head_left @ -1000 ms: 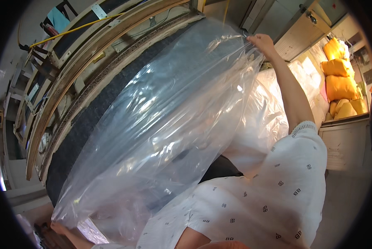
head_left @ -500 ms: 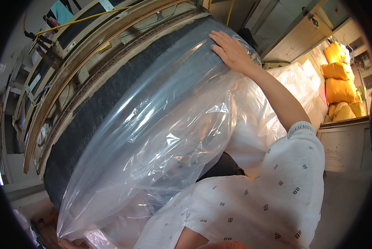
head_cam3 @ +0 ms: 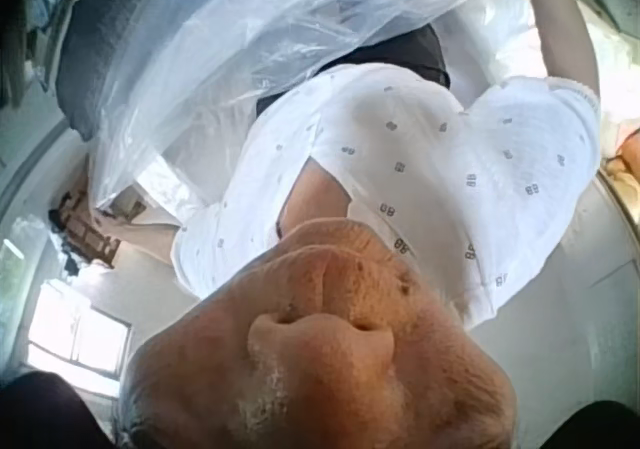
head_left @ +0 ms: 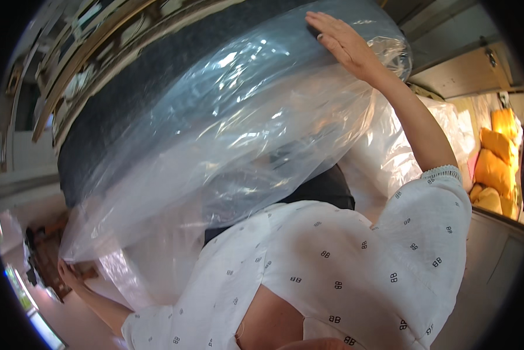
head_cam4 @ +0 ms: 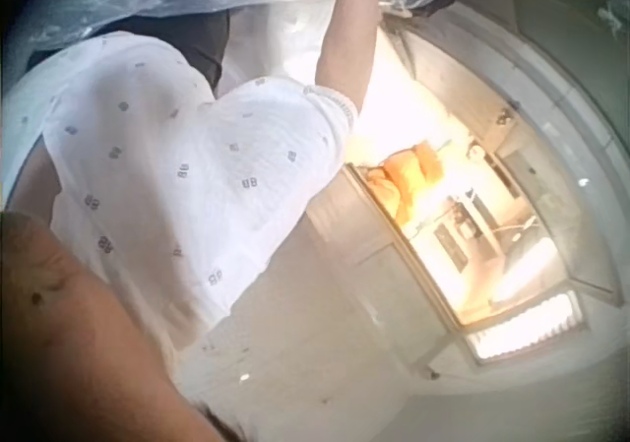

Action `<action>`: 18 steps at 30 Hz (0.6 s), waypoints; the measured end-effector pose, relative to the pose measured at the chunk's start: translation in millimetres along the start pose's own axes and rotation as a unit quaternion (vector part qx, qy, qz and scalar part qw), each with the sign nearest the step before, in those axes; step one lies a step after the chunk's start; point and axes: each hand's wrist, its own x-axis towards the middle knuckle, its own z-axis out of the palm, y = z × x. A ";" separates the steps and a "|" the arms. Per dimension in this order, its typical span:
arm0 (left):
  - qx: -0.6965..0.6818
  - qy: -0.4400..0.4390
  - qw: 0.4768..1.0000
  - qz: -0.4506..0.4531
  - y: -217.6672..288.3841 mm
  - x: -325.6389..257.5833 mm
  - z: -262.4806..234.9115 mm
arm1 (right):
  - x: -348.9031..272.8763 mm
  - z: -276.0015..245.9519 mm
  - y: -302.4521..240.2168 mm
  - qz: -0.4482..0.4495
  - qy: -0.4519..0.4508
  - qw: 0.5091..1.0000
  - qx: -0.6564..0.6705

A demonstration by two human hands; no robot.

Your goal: Wrapping a large dark cushioned product in a clear plastic sheet.

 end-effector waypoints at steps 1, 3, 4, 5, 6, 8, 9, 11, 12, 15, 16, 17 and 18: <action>-0.017 0.014 1.000 0.006 0.8 -1.4 -23.2 | 1.5 9.9 -11.9 -0.012 -0.001 1.000 0.019; -0.038 0.028 0.999 -0.004 -9.0 -8.9 -14.1 | 6.8 18.2 -33.4 -0.037 -0.024 0.997 -0.063; -0.038 0.034 0.999 -0.007 -12.4 -12.0 -25.5 | 9.7 23.4 -38.7 -0.043 -0.026 0.997 -0.061; 0.005 0.028 0.999 -0.023 -10.5 -12.0 -48.5 | 11.1 28.0 -44.1 -0.054 -0.022 0.997 -0.056; 0.047 0.021 0.998 -0.039 -8.8 -11.5 -69.4 | 12.4 31.9 -48.5 -0.063 -0.018 0.997 -0.052; 0.043 0.007 0.999 -0.028 -9.0 -11.4 -102.1 | 14.9 38.2 -50.7 -0.066 0.005 0.997 -0.027; 0.038 -0.015 0.999 -0.018 -7.8 -12.8 -114.8 | 17.1 39.6 -50.1 -0.063 0.026 0.998 -0.006; 0.040 -0.021 0.998 -0.031 -26.4 -23.0 -90.0 | 37.6 25.1 -61.5 -0.007 -0.068 0.996 -0.056; 0.053 -0.019 0.998 -0.038 -27.2 -31.6 -81.2 | 50.0 19.9 -67.9 0.049 -0.156 0.982 -0.092; 0.057 0.038 0.996 -0.050 -42.8 -46.4 -124.0 | 82.0 26.5 -68.1 0.157 -0.143 0.976 0.038; 0.032 0.053 0.997 -0.047 -60.8 -51.3 -100.1 | 84.4 27.8 -69.2 0.140 -0.032 0.978 0.155; 0.035 0.055 0.997 -0.046 -63.5 -53.3 -91.8 | 89.3 28.2 -67.4 0.140 -0.033 0.977 0.159; 0.027 0.074 0.996 -0.036 -69.0 -58.4 -84.6 | 95.5 26.3 -63.0 0.116 -0.073 0.969 0.204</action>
